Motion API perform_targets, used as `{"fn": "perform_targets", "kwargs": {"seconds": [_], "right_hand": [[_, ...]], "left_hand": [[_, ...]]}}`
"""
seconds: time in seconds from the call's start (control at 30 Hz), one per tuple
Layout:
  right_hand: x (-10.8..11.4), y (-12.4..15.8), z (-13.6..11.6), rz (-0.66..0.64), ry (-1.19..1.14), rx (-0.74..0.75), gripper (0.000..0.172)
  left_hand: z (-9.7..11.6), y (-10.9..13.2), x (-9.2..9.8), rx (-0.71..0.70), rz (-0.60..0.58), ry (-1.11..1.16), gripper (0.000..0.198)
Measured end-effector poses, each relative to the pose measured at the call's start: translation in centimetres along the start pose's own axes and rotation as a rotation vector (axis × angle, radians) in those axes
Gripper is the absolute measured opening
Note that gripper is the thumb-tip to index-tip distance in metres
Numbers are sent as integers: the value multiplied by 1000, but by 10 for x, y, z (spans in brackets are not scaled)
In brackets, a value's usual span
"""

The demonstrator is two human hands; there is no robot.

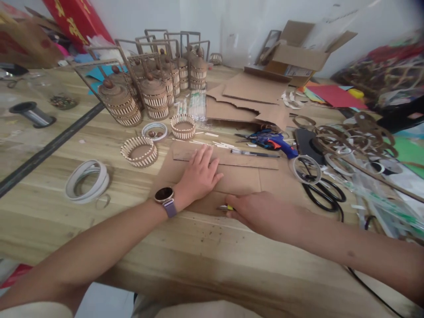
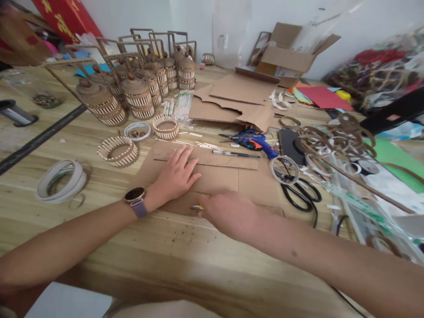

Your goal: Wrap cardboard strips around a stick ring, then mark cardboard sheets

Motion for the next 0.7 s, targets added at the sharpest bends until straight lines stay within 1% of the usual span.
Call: {"fn": "perform_targets", "kwargs": {"seconds": [0.13, 0.27, 0.47, 0.7], "right_hand": [[-3, -6, -7, 12, 65, -14, 17], [-3, -7, -6, 17, 60, 10, 18], [-2, -8, -6, 1, 60, 2, 18], [-2, -10, -8, 34, 90, 18, 15]], "left_hand": [[0, 0, 1, -2, -15, 24, 41], [1, 0, 2, -11, -9, 14, 39], [1, 0, 1, -14, 12, 2, 37], [2, -1, 2, -12, -23, 4, 39]]}}
Point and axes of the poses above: each hand's wrist, its own y-axis away from the middle knuckle, its own x-axis out of the back of the hand, z = x × y, the point moved 4 cm from there along -y, towards the middle knuckle, and after that the axes turned 5 degrees about -y, right-handed, at the moved point
